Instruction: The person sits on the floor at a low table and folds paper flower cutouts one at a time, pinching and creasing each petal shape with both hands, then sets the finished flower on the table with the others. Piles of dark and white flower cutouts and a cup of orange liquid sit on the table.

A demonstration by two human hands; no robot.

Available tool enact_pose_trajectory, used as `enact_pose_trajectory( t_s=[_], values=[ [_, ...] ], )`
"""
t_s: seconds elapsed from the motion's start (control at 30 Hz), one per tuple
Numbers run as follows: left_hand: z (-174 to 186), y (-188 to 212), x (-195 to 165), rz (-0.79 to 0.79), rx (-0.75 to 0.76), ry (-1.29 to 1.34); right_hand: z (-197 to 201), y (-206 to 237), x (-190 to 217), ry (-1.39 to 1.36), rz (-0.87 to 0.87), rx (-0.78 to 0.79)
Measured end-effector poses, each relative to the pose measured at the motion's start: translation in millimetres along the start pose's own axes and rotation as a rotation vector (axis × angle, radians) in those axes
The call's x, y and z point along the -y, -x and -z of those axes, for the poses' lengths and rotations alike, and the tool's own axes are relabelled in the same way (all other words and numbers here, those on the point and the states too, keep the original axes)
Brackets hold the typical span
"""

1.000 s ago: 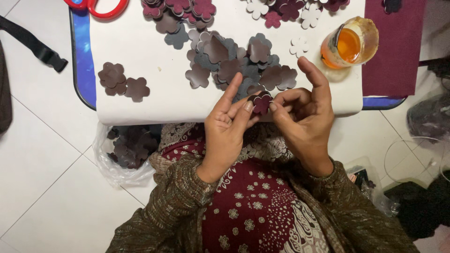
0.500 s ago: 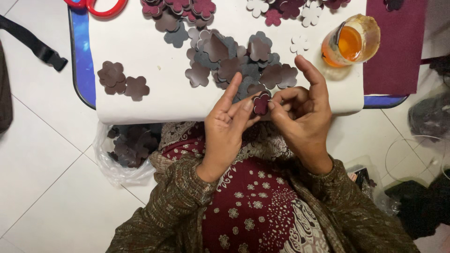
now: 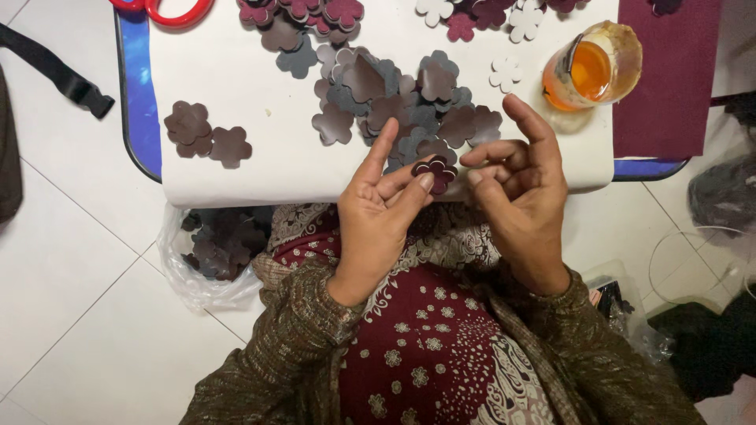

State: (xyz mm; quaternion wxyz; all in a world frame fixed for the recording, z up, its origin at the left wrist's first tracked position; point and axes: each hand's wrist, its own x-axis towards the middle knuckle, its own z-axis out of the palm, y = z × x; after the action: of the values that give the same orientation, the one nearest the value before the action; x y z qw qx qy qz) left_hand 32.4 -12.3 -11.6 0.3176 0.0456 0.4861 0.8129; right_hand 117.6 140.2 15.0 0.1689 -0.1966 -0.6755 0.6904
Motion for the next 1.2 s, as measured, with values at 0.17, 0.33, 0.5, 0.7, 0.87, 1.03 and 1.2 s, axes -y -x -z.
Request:
enact_pose_trajectory(
  t_s=[0.17, 0.33, 0.5, 0.7, 0.87, 1.03, 1.2],
  values=[
    [-2.3, 1.9, -3.0, -0.014, 0.027, 0.03, -4.2, -0.8, 2.9, -0.093, -0.079, 0.044],
    [-2.7, 2.2, -4.1, -0.033, 0.038, 0.007, -8.5, -4.1, 3.9, -0.115, -0.111, 0.04],
    [1.4, 0.8, -6.8, -0.029, 0.055, -0.111, -6.2, -3.7, 4.3, -0.186, -0.187, 0.026],
    [3.6, 0.9, -8.0, -0.011, 0.063, -0.094, -3.0, -7.6, -0.8, -0.294, -0.206, 0.073],
    [1.8, -0.1, -7.1, -0.011, 0.061, -0.09, -2.0, -8.5, -4.5, -0.296, -0.205, 0.079],
    [-0.5, 1.7, -9.1, -0.035, 0.043, -0.151, -1.7, -9.1, -6.5, -0.306, -0.208, 0.078],
    [-2.4, 4.4, -11.1, -0.112, 0.022, -0.314, -2.4, -7.4, -7.2, -0.298, -0.215, 0.072]
  ],
)
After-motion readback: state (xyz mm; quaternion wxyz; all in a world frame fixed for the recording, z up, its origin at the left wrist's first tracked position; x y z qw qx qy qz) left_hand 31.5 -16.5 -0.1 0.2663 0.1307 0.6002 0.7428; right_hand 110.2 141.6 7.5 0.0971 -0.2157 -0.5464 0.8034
